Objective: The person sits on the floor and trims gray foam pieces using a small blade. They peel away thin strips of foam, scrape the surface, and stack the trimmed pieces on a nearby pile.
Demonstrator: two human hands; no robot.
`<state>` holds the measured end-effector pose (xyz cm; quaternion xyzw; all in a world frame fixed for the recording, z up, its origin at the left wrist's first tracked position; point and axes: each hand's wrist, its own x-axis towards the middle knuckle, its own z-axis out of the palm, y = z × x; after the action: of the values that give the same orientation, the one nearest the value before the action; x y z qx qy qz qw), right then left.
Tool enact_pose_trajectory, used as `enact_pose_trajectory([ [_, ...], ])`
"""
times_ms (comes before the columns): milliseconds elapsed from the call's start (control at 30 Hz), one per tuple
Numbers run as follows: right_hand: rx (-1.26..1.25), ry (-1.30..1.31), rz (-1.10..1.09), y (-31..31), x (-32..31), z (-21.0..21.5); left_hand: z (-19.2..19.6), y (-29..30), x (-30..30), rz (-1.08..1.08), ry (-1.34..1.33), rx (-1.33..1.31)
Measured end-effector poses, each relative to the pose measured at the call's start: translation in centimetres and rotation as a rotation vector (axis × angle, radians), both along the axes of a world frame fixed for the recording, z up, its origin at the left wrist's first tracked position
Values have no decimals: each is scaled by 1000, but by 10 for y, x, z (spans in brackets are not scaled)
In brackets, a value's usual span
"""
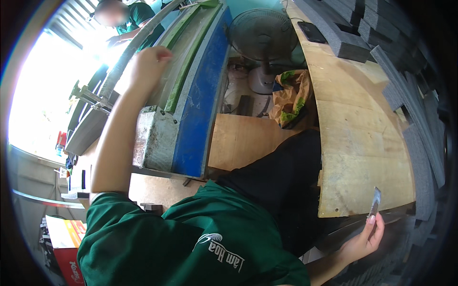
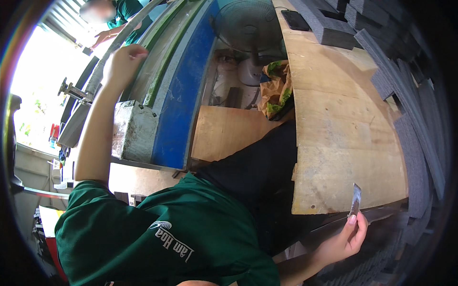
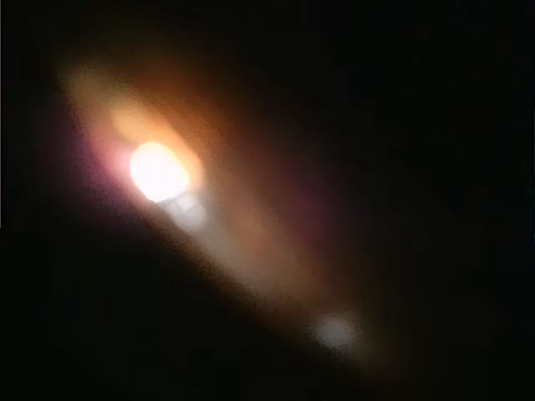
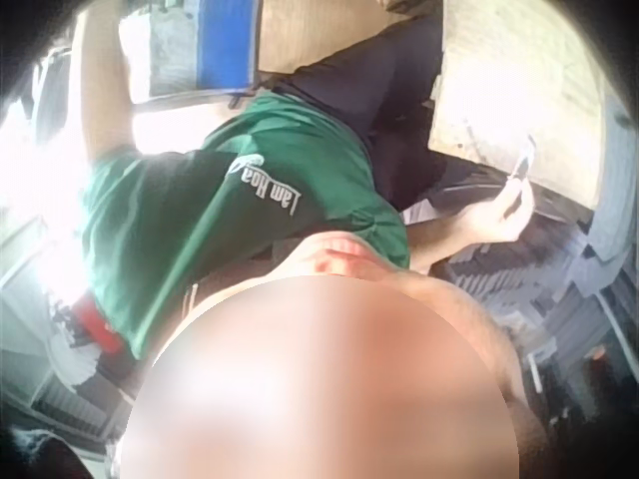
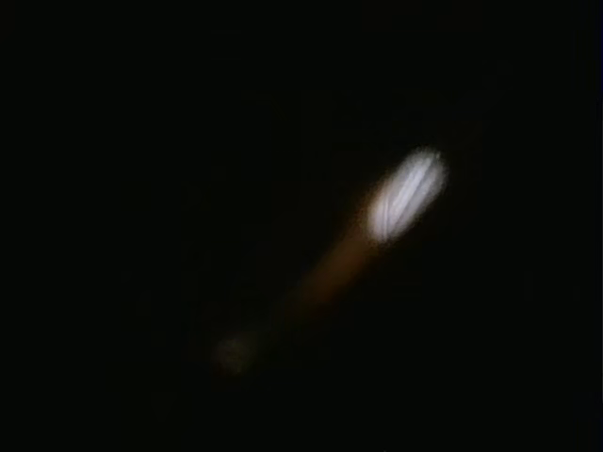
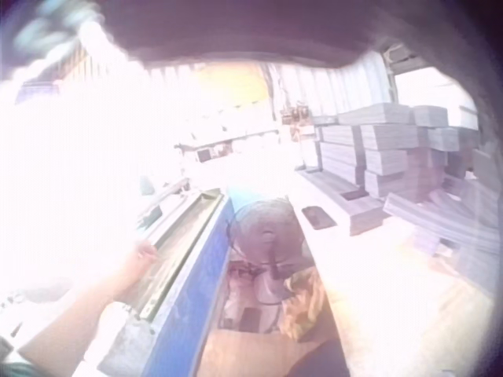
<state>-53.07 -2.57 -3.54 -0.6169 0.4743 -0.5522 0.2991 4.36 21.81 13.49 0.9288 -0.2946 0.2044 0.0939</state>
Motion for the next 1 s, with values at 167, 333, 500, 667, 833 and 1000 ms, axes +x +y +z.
enact_pose_trajectory([
  [167,72,-270,83,-16,29,5,-79,-92,-174,-486,478,-561],
  [333,142,-280,250,-62,56,10,-117,-146,-260,-1238,390,-402],
  [500,191,-83,-15,-64,61,-3,-117,-165,-293,-1330,304,-26],
  [667,-36,-70,84,-46,76,-3,-121,-163,-301,-1630,486,-33],
  [833,-28,-25,46,-42,83,10,-121,-185,-274,-1340,494,-276],
  [1000,-43,51,13,-43,85,12,-119,-193,-273,-1263,379,-136],
])
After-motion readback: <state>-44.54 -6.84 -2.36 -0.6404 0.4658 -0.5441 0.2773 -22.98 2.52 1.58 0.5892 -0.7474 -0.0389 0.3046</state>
